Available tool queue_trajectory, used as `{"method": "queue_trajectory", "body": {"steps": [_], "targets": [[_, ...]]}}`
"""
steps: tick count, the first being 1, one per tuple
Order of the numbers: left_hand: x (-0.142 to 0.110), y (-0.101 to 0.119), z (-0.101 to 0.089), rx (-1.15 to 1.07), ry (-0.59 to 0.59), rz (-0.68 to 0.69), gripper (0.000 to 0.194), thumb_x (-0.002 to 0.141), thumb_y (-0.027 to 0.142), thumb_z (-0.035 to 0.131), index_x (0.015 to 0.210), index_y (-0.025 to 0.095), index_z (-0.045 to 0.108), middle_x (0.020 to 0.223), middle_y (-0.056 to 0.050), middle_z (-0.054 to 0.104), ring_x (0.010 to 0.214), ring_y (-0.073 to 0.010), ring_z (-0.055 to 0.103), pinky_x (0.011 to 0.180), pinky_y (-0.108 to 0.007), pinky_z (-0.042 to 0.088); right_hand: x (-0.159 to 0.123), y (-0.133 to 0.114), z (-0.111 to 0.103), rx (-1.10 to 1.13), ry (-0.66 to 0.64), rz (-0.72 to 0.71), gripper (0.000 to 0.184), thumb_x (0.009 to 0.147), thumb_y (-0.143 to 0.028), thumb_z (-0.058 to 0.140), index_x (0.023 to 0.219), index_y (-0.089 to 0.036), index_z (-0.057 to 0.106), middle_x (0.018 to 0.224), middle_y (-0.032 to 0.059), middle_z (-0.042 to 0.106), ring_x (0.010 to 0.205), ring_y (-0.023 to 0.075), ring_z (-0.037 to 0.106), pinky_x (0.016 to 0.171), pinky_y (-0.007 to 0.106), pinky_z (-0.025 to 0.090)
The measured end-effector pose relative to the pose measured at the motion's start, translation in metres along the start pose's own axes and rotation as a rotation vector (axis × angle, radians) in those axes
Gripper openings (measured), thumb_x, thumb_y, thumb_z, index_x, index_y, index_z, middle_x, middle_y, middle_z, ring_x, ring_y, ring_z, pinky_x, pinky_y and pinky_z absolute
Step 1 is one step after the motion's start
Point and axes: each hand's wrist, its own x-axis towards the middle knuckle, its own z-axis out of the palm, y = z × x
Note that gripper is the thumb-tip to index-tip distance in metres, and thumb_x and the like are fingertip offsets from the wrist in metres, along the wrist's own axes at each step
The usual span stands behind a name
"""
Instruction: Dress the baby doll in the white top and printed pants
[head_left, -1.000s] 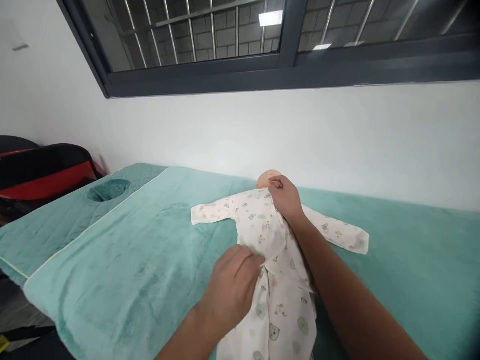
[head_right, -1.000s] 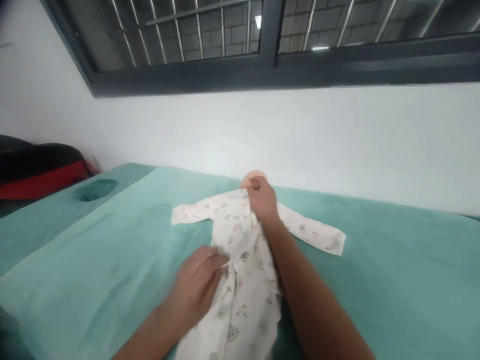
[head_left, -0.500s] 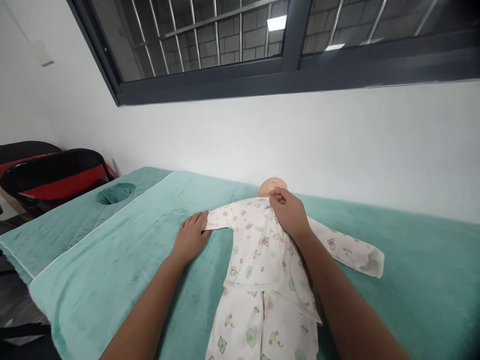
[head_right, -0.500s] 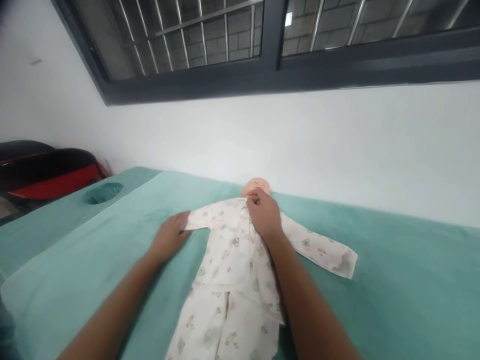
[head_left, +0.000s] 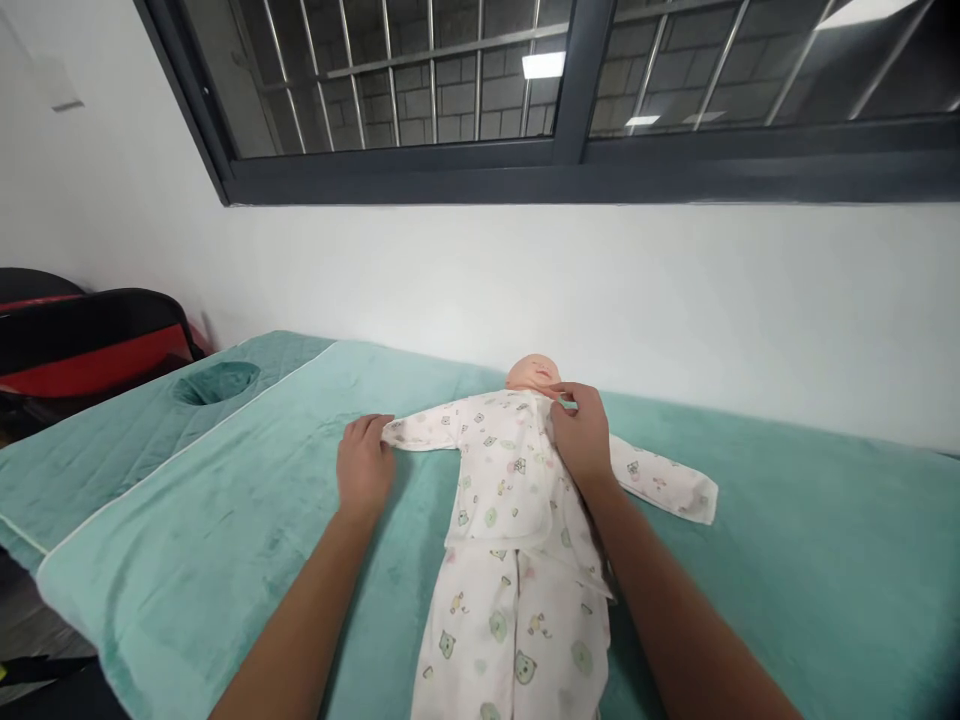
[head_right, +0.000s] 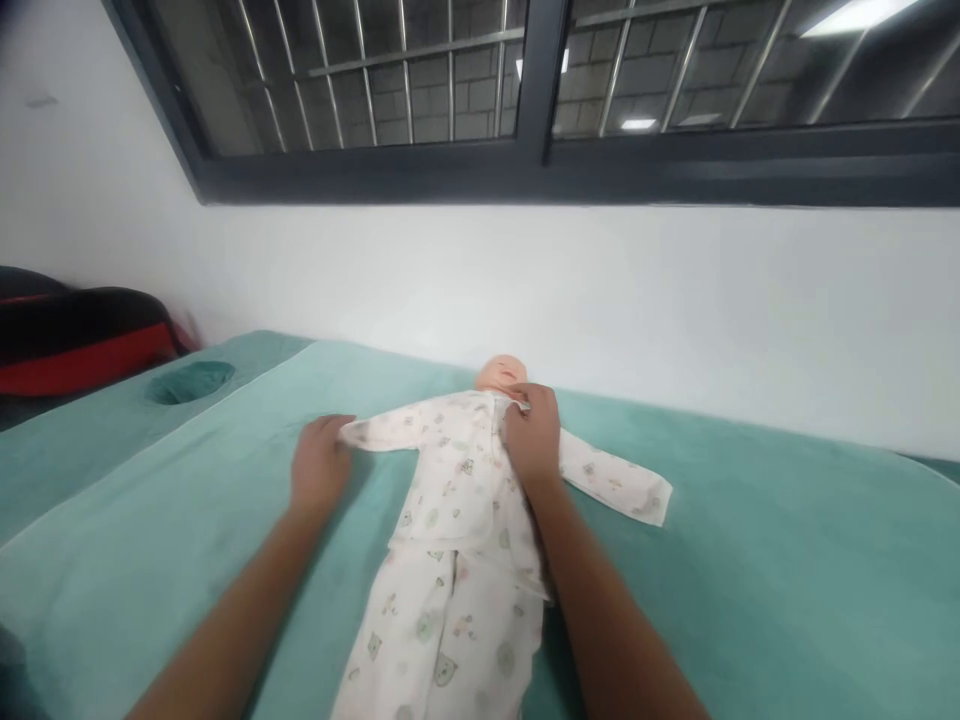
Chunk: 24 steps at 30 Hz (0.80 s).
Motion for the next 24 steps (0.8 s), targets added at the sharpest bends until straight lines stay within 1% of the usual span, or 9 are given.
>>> {"method": "queue_trajectory", "body": {"steps": [2, 4, 5, 7, 10, 13, 17, 20, 24], "targets": [[0.003, 0.024, 0.006, -0.115, 0.024, 0.027, 0.034, 0.081, 0.007, 0.04, 0.104, 0.019, 0.063, 0.11, -0.01, 0.063, 0.108, -0.0274, 0.054, 0.094, -0.043, 0.044, -0.004, -0.002, -0.004, -0.025, 0.024, 0.075, 0.028, 0.075, -0.021, 0.044, 0.097, -0.018, 0.061, 0.103, 0.0074, 0.057, 0.087, 0.019, 0.055, 0.078, 0.032, 0.045], [0.011, 0.057, 0.019, -0.223, -0.016, 0.055, 0.029, 0.085, 0.015, 0.041, 0.103, 0.02, 0.064, 0.104, -0.007, 0.066, 0.097, -0.0213, 0.06, 0.083, -0.035, 0.05, -0.005, -0.005, -0.007, -0.051, -0.033, 0.13, 0.025, 0.076, -0.024, 0.046, 0.095, -0.019, 0.061, 0.094, 0.005, 0.059, 0.077, 0.0177, 0.054, 0.077, 0.033, 0.044], [0.017, 0.074, 0.027, -0.281, -0.05, 0.069, 0.028, 0.086, 0.019, 0.042, 0.102, 0.02, 0.065, 0.102, -0.006, 0.068, 0.093, -0.0193, 0.062, 0.08, -0.032, 0.051, -0.004, -0.006, -0.008, -0.064, -0.076, 0.136, 0.023, 0.076, -0.026, 0.047, 0.094, -0.019, 0.061, 0.09, 0.0038, 0.059, 0.074, 0.0174, 0.054, 0.076, 0.033, 0.044], [0.03, 0.107, 0.045, -0.446, -0.161, 0.068, 0.027, 0.086, 0.024, 0.045, 0.101, 0.02, 0.068, 0.101, -0.006, 0.069, 0.091, -0.0183, 0.063, 0.082, -0.031, 0.05, 0.0, -0.008, -0.009, -0.09, -0.165, 0.124, 0.02, 0.078, -0.031, 0.049, 0.089, -0.021, 0.061, 0.086, 0.0022, 0.06, 0.073, 0.0171, 0.054, 0.074, 0.032, 0.043], [0.05, 0.139, 0.07, -0.446, -0.306, 0.048, 0.025, 0.085, 0.029, 0.048, 0.09, 0.02, 0.071, 0.097, -0.007, 0.071, 0.088, -0.0191, 0.063, 0.081, -0.031, 0.047, 0.007, -0.009, -0.01, -0.15, -0.274, 0.124, 0.019, 0.078, -0.039, 0.052, 0.084, -0.022, 0.059, 0.088, 0.0013, 0.062, 0.072, 0.0167, 0.055, 0.07, 0.031, 0.042], [0.06, 0.144, 0.085, -0.411, -0.39, 0.033, 0.028, 0.084, 0.036, 0.05, 0.077, 0.02, 0.072, 0.087, -0.007, 0.071, 0.079, -0.0199, 0.063, 0.073, -0.031, 0.046, 0.011, -0.012, -0.009, -0.251, -0.332, 0.13, 0.021, 0.077, -0.043, 0.056, 0.083, -0.023, 0.054, 0.088, 0.0012, 0.062, 0.076, 0.0176, 0.056, 0.068, 0.029, 0.04], [0.061, 0.136, 0.086, -0.534, -0.428, -0.022, 0.026, 0.083, 0.038, 0.051, 0.077, 0.021, 0.07, 0.086, -0.004, 0.072, 0.077, -0.0191, 0.063, 0.069, -0.029, 0.046, 0.015, -0.021, -0.003, -0.476, -0.409, 0.134, 0.021, 0.081, -0.042, 0.05, 0.075, -0.023, 0.049, 0.081, 0.0033, 0.062, 0.07, 0.0186, 0.055, 0.058, 0.028, 0.035], [0.059, 0.137, 0.083, -0.617, -0.412, -0.046, 0.024, 0.083, 0.036, 0.051, 0.078, 0.021, 0.069, 0.083, -0.003, 0.071, 0.075, -0.0181, 0.062, 0.07, -0.029, 0.046, 0.019, -0.025, 0.001, -0.587, -0.431, 0.154, 0.024, 0.084, -0.041, 0.045, 0.068, -0.023, 0.047, 0.075, 0.0045, 0.061, 0.065, 0.0194, 0.053, 0.054, 0.029, 0.032], [0.059, 0.143, 0.08, -0.698, -0.368, -0.036, 0.022, 0.082, 0.032, 0.051, 0.079, 0.02, 0.069, 0.084, -0.002, 0.071, 0.078, -0.0171, 0.062, 0.073, -0.028, 0.045, 0.023, -0.024, 0.0, -0.59, -0.431, 0.17, 0.026, 0.086, -0.037, 0.044, 0.064, -0.023, 0.046, 0.071, 0.0035, 0.061, 0.064, 0.0191, 0.053, 0.053, 0.028, 0.031]]}}
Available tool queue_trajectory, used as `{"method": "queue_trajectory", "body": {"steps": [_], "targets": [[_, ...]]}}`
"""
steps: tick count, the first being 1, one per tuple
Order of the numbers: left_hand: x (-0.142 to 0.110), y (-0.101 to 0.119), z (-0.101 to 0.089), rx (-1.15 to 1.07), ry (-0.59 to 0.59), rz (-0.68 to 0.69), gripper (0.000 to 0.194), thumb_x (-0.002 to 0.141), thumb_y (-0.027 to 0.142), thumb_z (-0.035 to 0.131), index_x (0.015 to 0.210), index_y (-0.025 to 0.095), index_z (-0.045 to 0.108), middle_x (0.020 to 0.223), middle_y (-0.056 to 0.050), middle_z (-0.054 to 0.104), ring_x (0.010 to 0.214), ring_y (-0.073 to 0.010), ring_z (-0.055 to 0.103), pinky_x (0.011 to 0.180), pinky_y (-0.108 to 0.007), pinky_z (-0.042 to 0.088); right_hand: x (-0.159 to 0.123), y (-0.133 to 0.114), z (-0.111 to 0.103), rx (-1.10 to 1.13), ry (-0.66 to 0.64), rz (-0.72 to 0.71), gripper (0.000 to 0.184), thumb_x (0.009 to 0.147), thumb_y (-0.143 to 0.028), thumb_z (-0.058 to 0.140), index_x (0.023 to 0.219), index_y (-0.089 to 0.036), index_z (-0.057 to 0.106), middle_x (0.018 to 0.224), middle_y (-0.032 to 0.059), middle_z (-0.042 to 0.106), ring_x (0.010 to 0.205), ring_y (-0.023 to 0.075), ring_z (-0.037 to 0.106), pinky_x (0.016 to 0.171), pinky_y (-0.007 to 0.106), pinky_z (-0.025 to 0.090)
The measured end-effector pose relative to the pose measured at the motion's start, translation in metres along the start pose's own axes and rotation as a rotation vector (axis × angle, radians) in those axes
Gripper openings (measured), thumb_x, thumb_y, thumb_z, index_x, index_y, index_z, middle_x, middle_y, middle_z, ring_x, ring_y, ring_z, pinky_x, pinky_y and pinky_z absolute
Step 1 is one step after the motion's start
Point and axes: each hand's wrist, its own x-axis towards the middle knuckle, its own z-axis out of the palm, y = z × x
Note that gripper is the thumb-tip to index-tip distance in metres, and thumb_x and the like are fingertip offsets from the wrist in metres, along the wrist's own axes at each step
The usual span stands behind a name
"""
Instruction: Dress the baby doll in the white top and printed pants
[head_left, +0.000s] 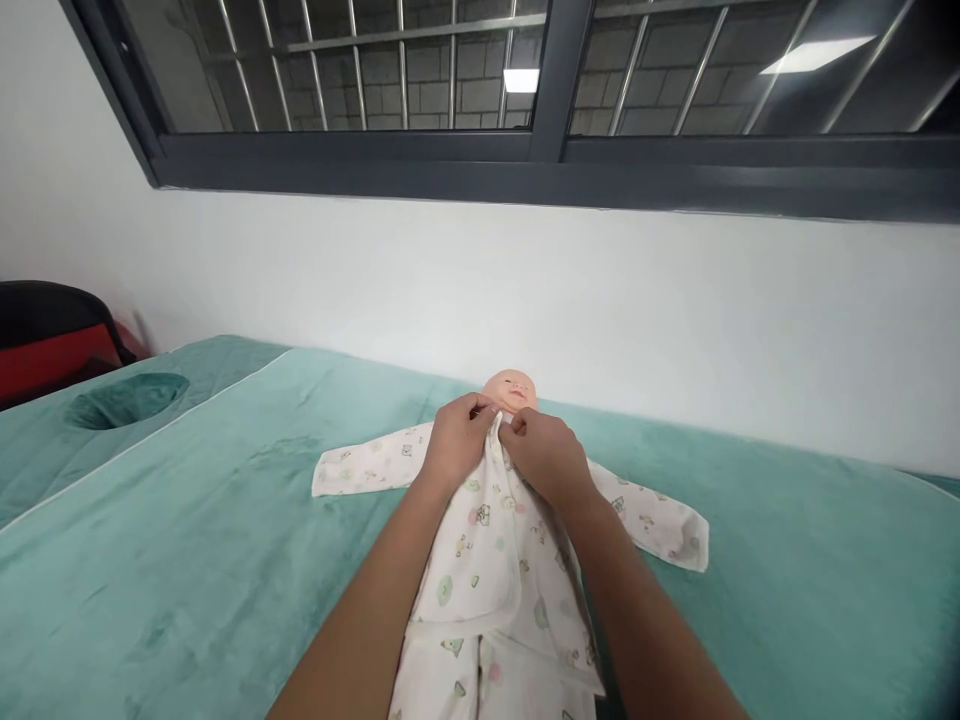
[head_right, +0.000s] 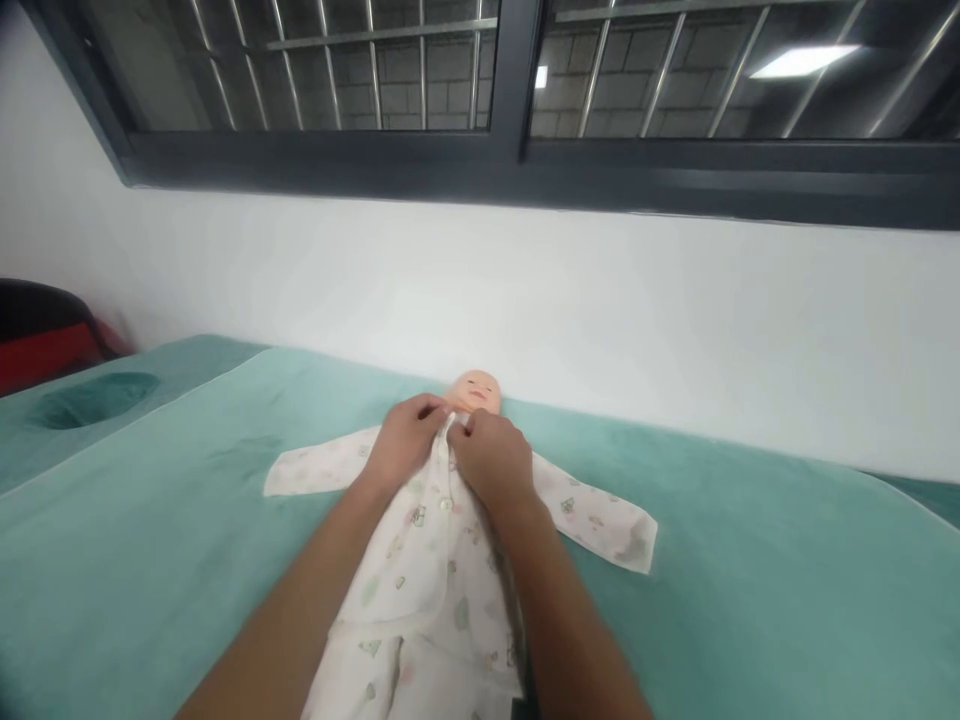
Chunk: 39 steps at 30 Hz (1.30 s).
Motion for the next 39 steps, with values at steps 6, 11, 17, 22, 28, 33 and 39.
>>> {"method": "queue_trajectory", "body": {"steps": [6, 11, 17, 22, 28, 33, 39], "targets": [[-0.002, 0.003, 0.001, -0.271, 0.118, -0.209, 0.023, 0.078, 0.035, 0.057, 0.082, 0.016, 0.069, 0.074, -0.001, 0.066, 0.067, -0.0136, 0.056, 0.066, -0.026, 0.044, -0.003, -0.002, -0.002, -0.019, -0.028, -0.006, 0.025, 0.082, -0.046, 0.052, 0.073, -0.023, 0.048, 0.078, 0.0067, 0.064, 0.063, 0.019, 0.054, 0.054, 0.028, 0.03], [-0.004, 0.004, 0.003, -0.292, 0.103, -0.208, 0.023, 0.077, 0.034, 0.058, 0.085, 0.016, 0.07, 0.071, 0.0, 0.063, 0.065, -0.0123, 0.053, 0.063, -0.024, 0.042, -0.004, -0.004, 0.0, -0.048, 0.044, -0.028, 0.022, 0.083, -0.035, 0.048, 0.065, -0.022, 0.046, 0.071, 0.006, 0.061, 0.064, 0.0193, 0.053, 0.055, 0.029, 0.029], [-0.004, 0.006, 0.003, -0.226, 0.066, -0.193, 0.021, 0.077, 0.033, 0.057, 0.078, 0.016, 0.069, 0.07, 0.0, 0.063, 0.064, -0.0126, 0.052, 0.062, -0.024, 0.04, 0.004, 0.009, 0.002, 0.662, -0.006, 0.023, 0.018, 0.076, -0.03, 0.054, 0.061, -0.021, 0.055, 0.062, 0.0004, 0.056, 0.06, 0.015, 0.049, 0.057, 0.027, 0.037], [-0.002, 0.01, 0.002, -0.226, 0.0, -0.174, 0.018, 0.076, 0.03, 0.059, 0.076, 0.016, 0.069, 0.069, 0.0, 0.063, 0.066, -0.0128, 0.053, 0.063, -0.024, 0.04, 0.007, 0.013, 0.006, 1.333, -0.112, 0.129, 0.02, 0.07, -0.034, 0.069, 0.065, -0.017, 0.06, 0.062, -0.001, 0.051, 0.057, 0.0114, 0.045, 0.056, 0.025, 0.04], [-0.002, 0.009, 0.001, -0.312, -0.017, -0.228, 0.016, 0.075, 0.031, 0.064, 0.071, 0.016, 0.065, 0.065, 0.001, 0.059, 0.062, -0.0109, 0.052, 0.062, -0.023, 0.039, 0.007, 0.015, 0.011, 1.317, -0.122, 0.102, 0.022, 0.07, -0.036, 0.073, 0.065, -0.016, 0.065, 0.062, -0.0013, 0.053, 0.059, 0.01, 0.045, 0.057, 0.023, 0.039], [-0.002, 0.006, 0.001, -0.369, -0.016, -0.256, 0.018, 0.071, 0.033, 0.07, 0.071, 0.016, 0.063, 0.067, 0.001, 0.061, 0.063, -0.0117, 0.055, 0.064, -0.024, 0.041, 0.008, 0.019, 0.012, 1.26, -0.119, 0.085, 0.018, 0.07, -0.034, 0.073, 0.068, -0.017, 0.068, 0.063, -0.0007, 0.055, 0.061, 0.011, 0.047, 0.059, 0.024, 0.04], [-0.001, 0.008, -0.003, -0.339, -0.054, -0.237, 0.017, 0.075, 0.032, 0.067, 0.069, 0.015, 0.064, 0.066, 0.0, 0.062, 0.062, -0.0107, 0.055, 0.065, -0.024, 0.042, 0.009, 0.022, 0.006, 1.093, -0.174, 0.071, 0.024, 0.071, -0.041, 0.072, 0.081, -0.019, 0.071, 0.067, -0.0006, 0.058, 0.064, 0.0122, 0.05, 0.062, 0.025, 0.041]]}}
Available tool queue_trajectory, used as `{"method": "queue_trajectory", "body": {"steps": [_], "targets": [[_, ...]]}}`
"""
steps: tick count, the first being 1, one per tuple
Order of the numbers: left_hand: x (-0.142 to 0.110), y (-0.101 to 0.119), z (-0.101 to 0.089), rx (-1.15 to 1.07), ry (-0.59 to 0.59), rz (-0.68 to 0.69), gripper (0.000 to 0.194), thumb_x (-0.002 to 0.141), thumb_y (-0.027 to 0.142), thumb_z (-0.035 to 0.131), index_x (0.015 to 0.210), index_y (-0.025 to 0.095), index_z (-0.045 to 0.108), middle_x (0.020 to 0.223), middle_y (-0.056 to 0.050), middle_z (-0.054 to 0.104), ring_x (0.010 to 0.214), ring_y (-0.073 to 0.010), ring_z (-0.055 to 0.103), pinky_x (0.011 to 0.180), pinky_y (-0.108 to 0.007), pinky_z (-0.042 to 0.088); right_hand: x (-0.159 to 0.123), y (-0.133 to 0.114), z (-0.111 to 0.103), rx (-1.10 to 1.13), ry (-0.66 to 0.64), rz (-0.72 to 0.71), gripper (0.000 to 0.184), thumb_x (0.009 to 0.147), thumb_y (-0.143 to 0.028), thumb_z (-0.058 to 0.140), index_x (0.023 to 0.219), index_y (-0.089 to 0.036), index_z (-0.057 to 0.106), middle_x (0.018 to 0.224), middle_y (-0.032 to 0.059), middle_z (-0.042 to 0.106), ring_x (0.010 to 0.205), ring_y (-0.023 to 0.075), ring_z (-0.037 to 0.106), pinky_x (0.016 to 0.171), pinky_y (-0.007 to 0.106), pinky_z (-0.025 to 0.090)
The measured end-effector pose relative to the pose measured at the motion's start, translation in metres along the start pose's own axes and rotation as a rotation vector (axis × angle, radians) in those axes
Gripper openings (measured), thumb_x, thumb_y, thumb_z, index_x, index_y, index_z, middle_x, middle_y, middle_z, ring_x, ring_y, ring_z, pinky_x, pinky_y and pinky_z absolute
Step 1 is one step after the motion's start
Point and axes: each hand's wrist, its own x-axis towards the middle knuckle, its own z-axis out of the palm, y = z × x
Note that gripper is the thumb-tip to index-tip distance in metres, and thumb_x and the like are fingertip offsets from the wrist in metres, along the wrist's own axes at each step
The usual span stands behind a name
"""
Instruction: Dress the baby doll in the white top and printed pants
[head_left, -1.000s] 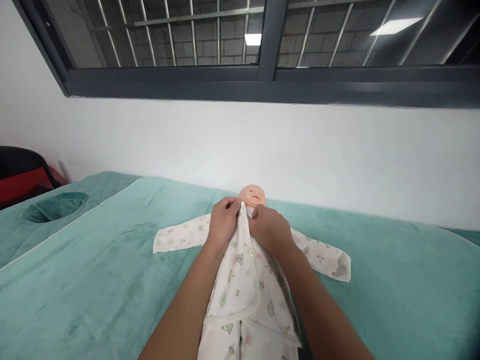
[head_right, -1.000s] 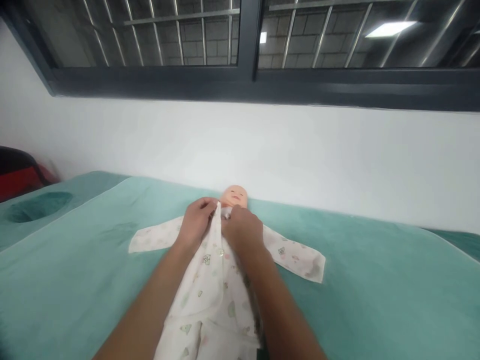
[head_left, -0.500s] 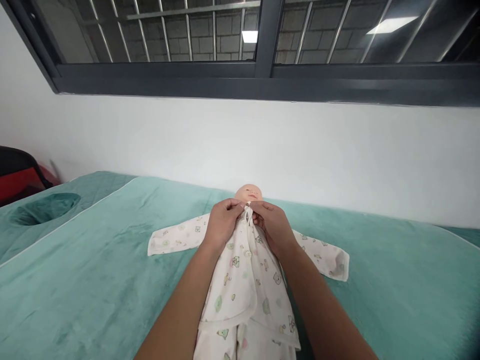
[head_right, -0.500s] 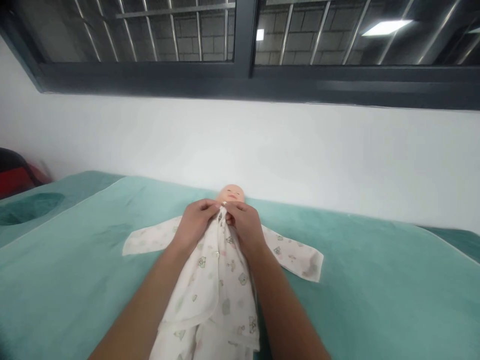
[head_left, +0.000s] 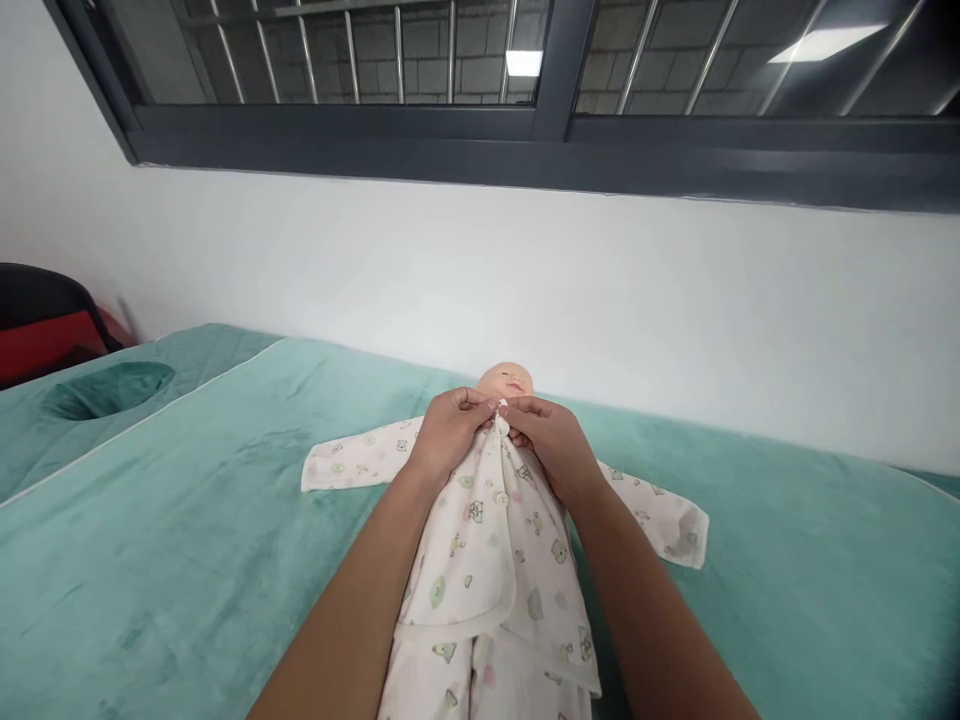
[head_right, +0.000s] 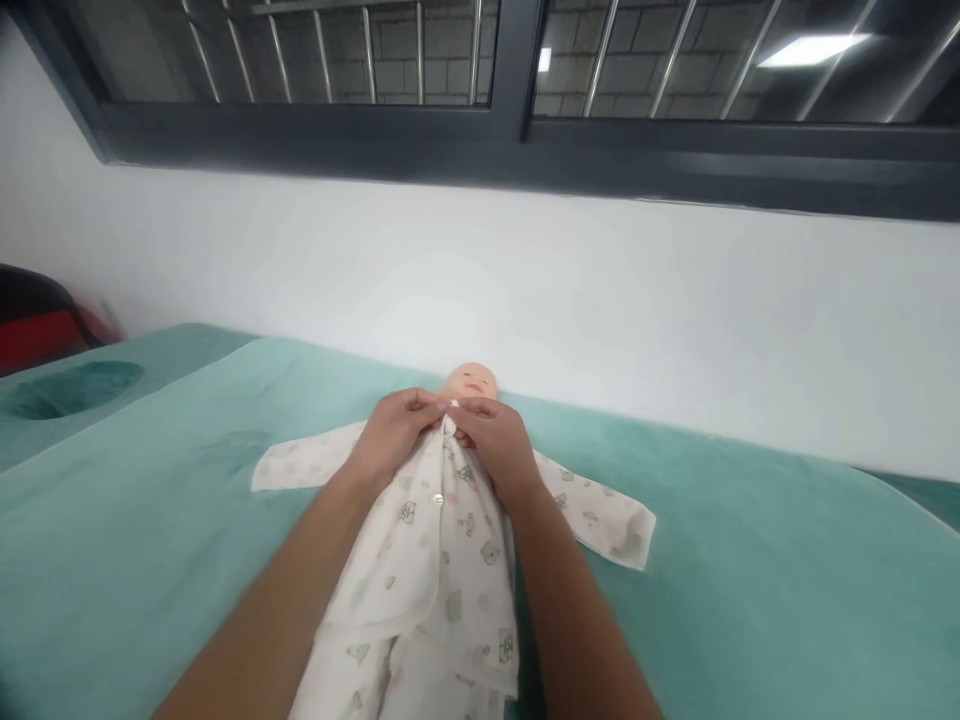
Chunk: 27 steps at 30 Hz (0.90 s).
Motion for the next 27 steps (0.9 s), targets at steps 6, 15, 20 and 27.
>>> {"method": "queue_trajectory", "body": {"steps": [6, 15, 20, 27], "targets": [[0.001, -0.001, -0.005, -0.11, -0.116, -0.036, 0.013, 0.07, 0.025, 0.069, 0.079, 0.016, 0.068, 0.079, -0.004, 0.07, 0.073, -0.0165, 0.064, 0.07, -0.028, 0.047, -0.002, -0.005, -0.004, -0.052, -0.063, -0.014, 0.027, 0.07, -0.038, 0.072, 0.087, -0.018, 0.066, 0.062, -0.0039, 0.054, 0.057, 0.0099, 0.046, 0.058, 0.023, 0.038], [0.001, -0.002, -0.003, -0.117, -0.062, -0.075, 0.024, 0.063, 0.032, 0.078, 0.074, 0.015, 0.065, 0.076, -0.004, 0.069, 0.07, -0.0162, 0.063, 0.067, -0.028, 0.047, -0.005, -0.011, -0.005, -0.304, -0.099, -0.082, 0.021, 0.075, -0.034, 0.064, 0.091, -0.021, 0.062, 0.063, -0.0062, 0.05, 0.055, 0.0095, 0.043, 0.055, 0.023, 0.035], [-0.002, 0.005, -0.002, -0.033, -0.061, -0.068, 0.023, 0.069, 0.034, 0.074, 0.082, 0.017, 0.065, 0.08, -0.004, 0.069, 0.073, -0.0159, 0.063, 0.067, -0.027, 0.046, -0.008, -0.013, 0.002, -0.483, -0.048, -0.128, 0.019, 0.074, -0.033, 0.063, 0.09, -0.023, 0.061, 0.067, -0.0055, 0.054, 0.059, 0.0115, 0.048, 0.054, 0.024, 0.036], [-0.001, 0.003, -0.004, -0.168, -0.101, -0.101, 0.021, 0.07, 0.021, 0.067, 0.09, 0.019, 0.062, 0.077, -0.001, 0.066, 0.068, -0.015, 0.062, 0.065, -0.027, 0.046, -0.01, -0.014, -0.002, -0.26, -0.146, -0.09, 0.026, 0.078, -0.037, 0.06, 0.1, -0.023, 0.062, 0.07, -0.003, 0.059, 0.06, 0.0117, 0.048, 0.056, 0.024, 0.038]]}}
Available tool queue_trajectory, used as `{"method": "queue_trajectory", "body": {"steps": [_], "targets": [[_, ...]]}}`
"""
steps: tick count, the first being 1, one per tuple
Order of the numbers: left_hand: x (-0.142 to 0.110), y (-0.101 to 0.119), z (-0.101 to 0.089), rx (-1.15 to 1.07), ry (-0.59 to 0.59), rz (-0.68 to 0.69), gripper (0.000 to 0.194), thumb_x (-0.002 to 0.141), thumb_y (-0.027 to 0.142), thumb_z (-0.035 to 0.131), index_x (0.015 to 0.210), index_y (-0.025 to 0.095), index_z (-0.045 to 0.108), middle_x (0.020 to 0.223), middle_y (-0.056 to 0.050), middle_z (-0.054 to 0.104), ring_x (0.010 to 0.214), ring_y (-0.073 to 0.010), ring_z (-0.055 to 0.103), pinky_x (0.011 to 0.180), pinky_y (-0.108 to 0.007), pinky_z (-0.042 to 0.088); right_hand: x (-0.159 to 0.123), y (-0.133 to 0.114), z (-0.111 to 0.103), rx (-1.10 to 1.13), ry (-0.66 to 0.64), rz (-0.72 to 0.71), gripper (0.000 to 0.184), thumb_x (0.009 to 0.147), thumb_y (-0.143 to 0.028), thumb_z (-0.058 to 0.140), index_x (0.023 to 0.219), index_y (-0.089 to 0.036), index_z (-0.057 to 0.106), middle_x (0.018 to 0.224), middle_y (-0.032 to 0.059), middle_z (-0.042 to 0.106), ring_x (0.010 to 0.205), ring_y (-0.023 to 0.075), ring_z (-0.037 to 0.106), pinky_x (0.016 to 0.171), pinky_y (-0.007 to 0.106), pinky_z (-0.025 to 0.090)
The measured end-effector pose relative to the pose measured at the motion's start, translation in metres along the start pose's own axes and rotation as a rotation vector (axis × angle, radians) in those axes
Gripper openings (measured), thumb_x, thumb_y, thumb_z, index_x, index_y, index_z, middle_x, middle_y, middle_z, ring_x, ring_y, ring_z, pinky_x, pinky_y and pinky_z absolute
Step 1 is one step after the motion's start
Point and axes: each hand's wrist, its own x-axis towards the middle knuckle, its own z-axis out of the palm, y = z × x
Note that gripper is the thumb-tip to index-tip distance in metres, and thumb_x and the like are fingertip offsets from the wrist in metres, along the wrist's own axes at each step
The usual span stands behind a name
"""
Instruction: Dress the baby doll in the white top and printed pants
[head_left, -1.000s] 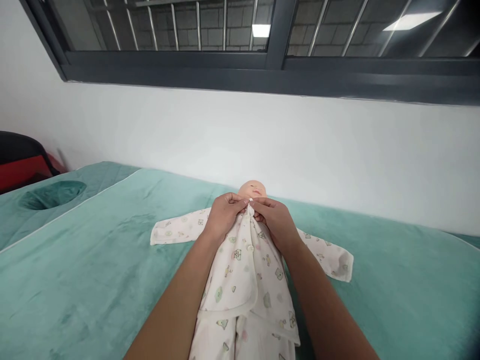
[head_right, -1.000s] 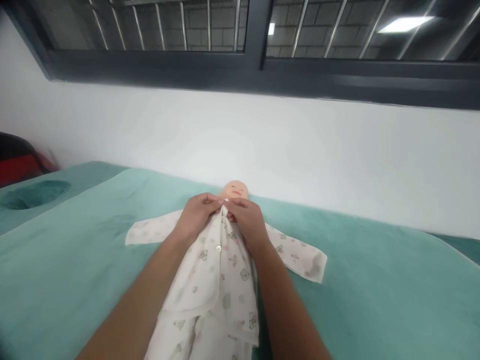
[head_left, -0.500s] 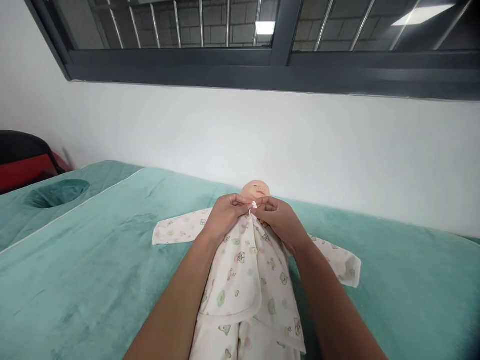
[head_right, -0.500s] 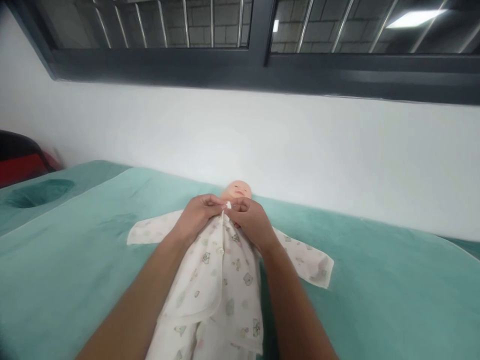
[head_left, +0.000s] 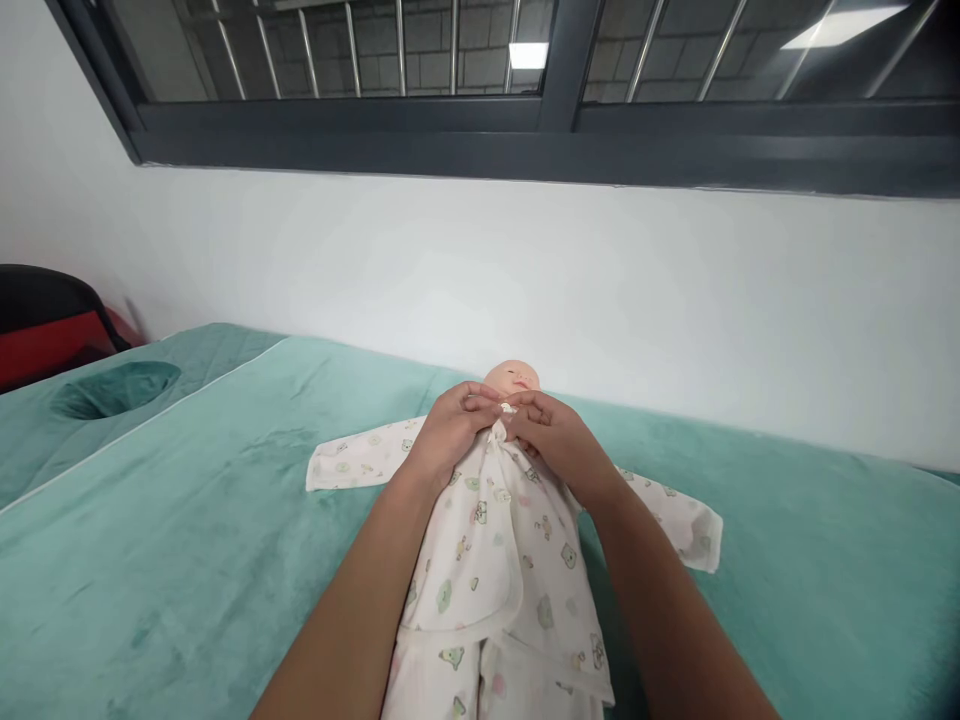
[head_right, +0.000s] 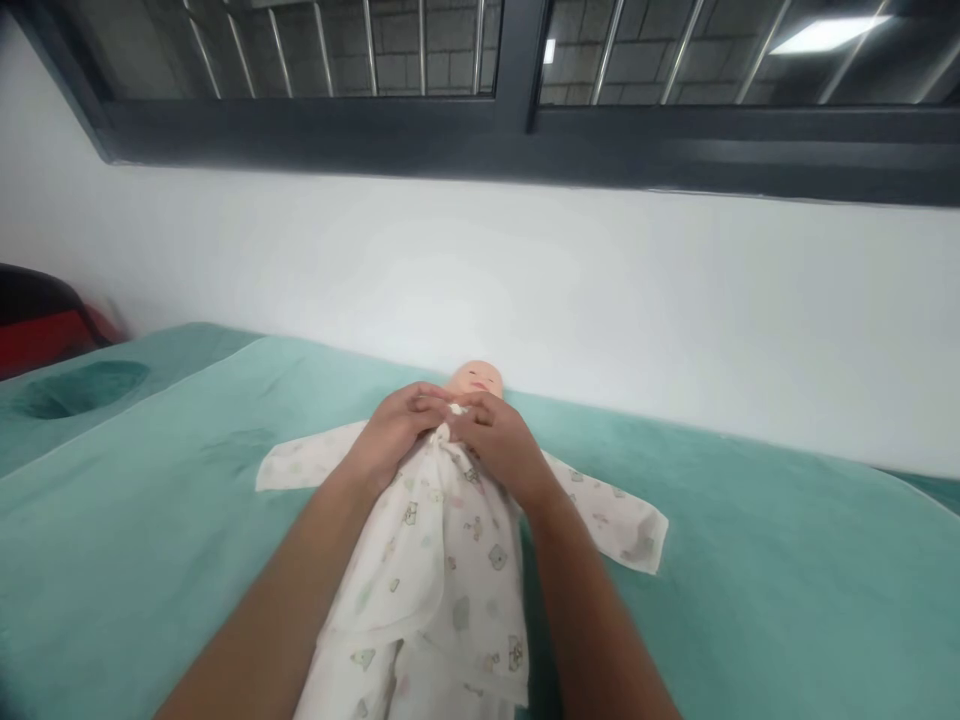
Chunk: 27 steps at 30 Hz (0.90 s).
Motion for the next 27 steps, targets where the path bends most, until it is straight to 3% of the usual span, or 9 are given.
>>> {"method": "queue_trajectory", "body": {"steps": [7, 16, 20, 27], "targets": [[0.0, -0.002, 0.003, 0.106, 0.016, 0.065, 0.021, 0.07, 0.013, 0.06, 0.09, 0.019, 0.065, 0.083, -0.002, 0.064, 0.074, -0.0139, 0.06, 0.07, -0.026, 0.045, 0.005, 0.008, 0.003, 0.121, 0.107, 0.042, 0.02, 0.074, -0.028, 0.059, 0.093, -0.023, 0.065, 0.071, -0.002, 0.061, 0.057, 0.0108, 0.046, 0.054, 0.024, 0.038], [0.006, -0.009, 0.003, 0.433, 0.17, 0.196, 0.012, 0.076, 0.02, 0.058, 0.085, 0.019, 0.065, 0.088, -0.004, 0.065, 0.079, -0.0168, 0.058, 0.076, -0.03, 0.045, 0.01, 0.017, 0.005, 0.222, 0.219, 0.021, 0.016, 0.072, -0.03, 0.059, 0.085, -0.02, 0.061, 0.07, -0.0006, 0.062, 0.052, 0.0099, 0.043, 0.049, 0.024, 0.035], [0.007, -0.009, 0.003, 0.612, 0.188, 0.276, 0.017, 0.082, 0.026, 0.053, 0.085, 0.022, 0.069, 0.098, -0.006, 0.065, 0.086, -0.0194, 0.059, 0.082, -0.032, 0.044, 0.007, 0.014, 0.005, 0.097, 0.23, 0.041, 0.016, 0.073, -0.032, 0.058, 0.086, -0.022, 0.062, 0.069, -0.0021, 0.061, 0.052, 0.011, 0.046, 0.053, 0.026, 0.038], [0.003, -0.003, 0.005, 0.513, 0.149, 0.192, 0.019, 0.081, 0.034, 0.057, 0.082, 0.021, 0.07, 0.086, -0.005, 0.068, 0.083, -0.0207, 0.06, 0.082, -0.033, 0.044, 0.006, 0.004, 0.004, -0.273, 0.28, 0.034, 0.019, 0.069, -0.037, 0.063, 0.084, -0.025, 0.066, 0.09, -0.0003, 0.065, 0.072, 0.0167, 0.054, 0.066, 0.029, 0.04]]}}
